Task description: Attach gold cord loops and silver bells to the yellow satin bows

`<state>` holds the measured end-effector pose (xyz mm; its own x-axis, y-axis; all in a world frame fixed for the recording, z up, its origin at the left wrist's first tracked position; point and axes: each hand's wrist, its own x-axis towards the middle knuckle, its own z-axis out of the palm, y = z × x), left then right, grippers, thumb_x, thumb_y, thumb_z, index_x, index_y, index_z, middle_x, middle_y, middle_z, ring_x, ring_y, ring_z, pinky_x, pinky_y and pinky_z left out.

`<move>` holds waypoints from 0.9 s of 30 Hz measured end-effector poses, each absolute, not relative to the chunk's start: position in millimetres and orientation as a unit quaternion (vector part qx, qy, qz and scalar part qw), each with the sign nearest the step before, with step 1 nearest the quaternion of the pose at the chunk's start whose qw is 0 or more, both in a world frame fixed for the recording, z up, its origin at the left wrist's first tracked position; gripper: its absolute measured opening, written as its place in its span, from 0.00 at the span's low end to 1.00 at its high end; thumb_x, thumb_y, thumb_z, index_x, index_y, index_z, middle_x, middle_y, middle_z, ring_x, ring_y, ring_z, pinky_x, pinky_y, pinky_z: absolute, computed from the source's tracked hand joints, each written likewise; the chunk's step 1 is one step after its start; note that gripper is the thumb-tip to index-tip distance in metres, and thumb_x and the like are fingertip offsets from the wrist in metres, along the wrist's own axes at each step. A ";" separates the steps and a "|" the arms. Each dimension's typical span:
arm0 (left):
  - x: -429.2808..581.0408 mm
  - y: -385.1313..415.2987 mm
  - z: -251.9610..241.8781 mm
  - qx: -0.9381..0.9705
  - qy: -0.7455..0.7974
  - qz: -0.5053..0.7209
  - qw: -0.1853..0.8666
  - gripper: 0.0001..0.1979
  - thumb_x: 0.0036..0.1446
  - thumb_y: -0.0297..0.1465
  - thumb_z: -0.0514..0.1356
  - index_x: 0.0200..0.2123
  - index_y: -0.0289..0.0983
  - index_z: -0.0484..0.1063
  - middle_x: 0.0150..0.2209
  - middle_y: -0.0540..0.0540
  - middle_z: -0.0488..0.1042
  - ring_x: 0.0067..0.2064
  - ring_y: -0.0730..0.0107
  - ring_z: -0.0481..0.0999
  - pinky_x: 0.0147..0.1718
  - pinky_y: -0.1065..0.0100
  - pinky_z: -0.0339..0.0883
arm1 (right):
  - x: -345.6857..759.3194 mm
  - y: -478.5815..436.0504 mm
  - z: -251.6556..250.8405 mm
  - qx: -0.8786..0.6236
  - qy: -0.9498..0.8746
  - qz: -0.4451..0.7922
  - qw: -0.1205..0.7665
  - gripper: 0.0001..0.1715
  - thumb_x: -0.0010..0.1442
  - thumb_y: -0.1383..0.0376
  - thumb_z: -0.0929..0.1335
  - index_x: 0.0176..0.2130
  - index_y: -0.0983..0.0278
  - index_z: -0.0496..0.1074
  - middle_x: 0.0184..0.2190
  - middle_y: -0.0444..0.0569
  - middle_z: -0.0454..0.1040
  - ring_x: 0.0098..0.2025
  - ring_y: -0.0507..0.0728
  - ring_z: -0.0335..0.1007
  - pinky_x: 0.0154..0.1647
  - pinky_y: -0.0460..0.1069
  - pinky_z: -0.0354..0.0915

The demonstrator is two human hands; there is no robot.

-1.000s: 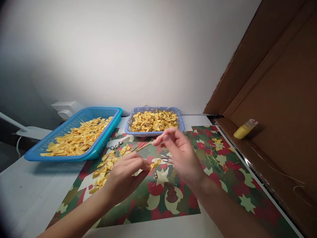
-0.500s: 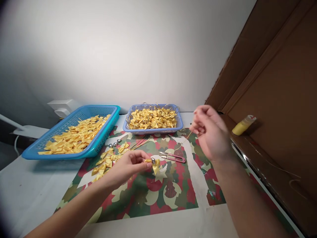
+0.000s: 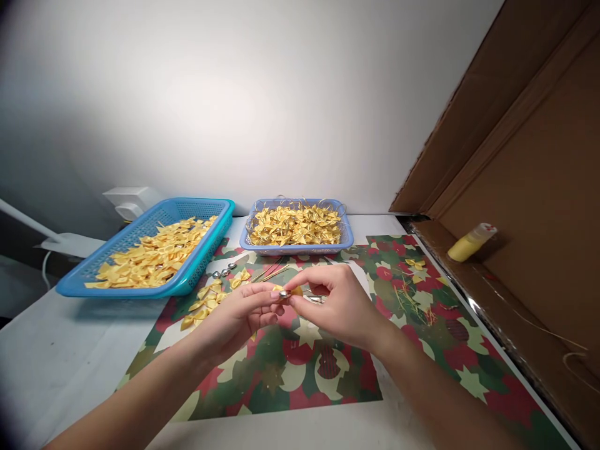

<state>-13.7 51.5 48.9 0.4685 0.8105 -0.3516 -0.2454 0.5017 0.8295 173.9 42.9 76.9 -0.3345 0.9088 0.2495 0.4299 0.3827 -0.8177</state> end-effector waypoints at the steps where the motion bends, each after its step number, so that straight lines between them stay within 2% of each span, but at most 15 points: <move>1: -13.3 51.0 50.0 0.350 0.386 0.340 0.782 0.12 0.45 0.36 0.71 0.29 0.32 0.79 0.26 0.46 0.75 0.29 0.73 0.75 0.31 0.73 0.69 | 174.1 43.0 77.2 -0.437 -0.756 0.322 0.366 0.07 0.56 0.69 0.70 0.33 0.60 0.80 0.26 0.44 0.78 0.25 0.51 0.65 0.23 0.46 0.58; 4: -12.3 49.4 50.9 0.344 0.379 0.349 0.785 0.14 0.45 0.37 0.71 0.30 0.32 0.79 0.28 0.45 0.76 0.30 0.72 0.76 0.32 0.72 0.70 | 173.8 43.0 77.7 -0.414 -0.775 0.305 0.367 0.05 0.56 0.68 0.71 0.33 0.60 0.80 0.24 0.44 0.77 0.25 0.51 0.65 0.24 0.46 0.58; 8: -12.0 48.8 47.5 0.385 0.373 0.363 0.762 0.13 0.43 0.35 0.73 0.31 0.34 0.78 0.29 0.48 0.76 0.30 0.74 0.75 0.33 0.72 0.69 | 177.8 45.0 77.3 -0.422 -0.766 0.337 0.348 0.04 0.55 0.64 0.73 0.34 0.59 0.80 0.21 0.42 0.72 0.23 0.49 0.58 0.21 0.45 0.54; 10: -12.3 49.0 45.6 0.400 0.385 0.381 0.739 0.12 0.43 0.33 0.73 0.30 0.35 0.77 0.28 0.50 0.77 0.29 0.76 0.74 0.31 0.74 0.68 | 184.4 48.9 77.3 -0.427 -0.736 0.393 0.347 0.11 0.54 0.64 0.73 0.40 0.58 0.79 0.21 0.40 0.66 0.22 0.49 0.54 0.20 0.45 0.53; 12: -12.5 48.8 45.0 0.418 0.397 0.398 0.714 0.12 0.42 0.32 0.73 0.30 0.35 0.77 0.27 0.51 0.77 0.28 0.77 0.74 0.30 0.75 0.67 | 193.9 55.1 78.6 -0.422 -0.678 0.453 0.395 0.14 0.56 0.64 0.71 0.45 0.58 0.76 0.22 0.39 0.61 0.23 0.49 0.53 0.22 0.45 0.55; 13: -12.5 48.4 45.3 0.425 0.401 0.404 0.704 0.12 0.42 0.31 0.73 0.31 0.35 0.77 0.27 0.51 0.77 0.28 0.77 0.74 0.30 0.76 0.67 | 199.3 58.8 80.1 -0.418 -0.641 0.473 0.437 0.11 0.59 0.63 0.68 0.44 0.58 0.75 0.24 0.40 0.61 0.24 0.50 0.55 0.24 0.46 0.57; 17: -11.4 45.2 49.4 0.433 0.405 0.400 0.699 0.11 0.43 0.30 0.73 0.31 0.36 0.76 0.27 0.52 0.76 0.28 0.78 0.73 0.29 0.77 0.67 | 220.9 72.3 91.5 -0.400 -0.515 0.492 0.577 0.07 0.59 0.66 0.66 0.33 0.59 0.75 0.21 0.40 0.54 0.23 0.50 0.51 0.24 0.47 0.56; 21: -10.3 42.0 52.1 0.444 0.397 0.387 0.704 0.11 0.44 0.29 0.72 0.31 0.35 0.74 0.26 0.52 0.74 0.29 0.78 0.73 0.29 0.78 0.67 | 239.7 80.4 102.8 -0.415 -0.474 0.462 0.623 0.01 0.56 0.64 0.69 0.31 0.58 0.71 0.21 0.39 0.52 0.21 0.50 0.47 0.21 0.47 0.52; 27: -9.7 36.8 50.3 0.484 0.355 0.362 0.713 0.11 0.46 0.28 0.70 0.29 0.34 0.71 0.28 0.51 0.74 0.29 0.78 0.70 0.29 0.77 0.65 | 261.6 89.9 103.3 -0.405 -0.417 0.465 0.667 0.03 0.58 0.66 0.68 0.33 0.57 0.72 0.20 0.38 0.49 0.18 0.49 0.37 0.17 0.46 0.42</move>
<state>-9.7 36.8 50.3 0.4854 0.8602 -0.1562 -0.1720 0.2691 0.9476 261.6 89.9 103.3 0.2185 0.9592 0.1793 -0.2825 0.2380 -0.9293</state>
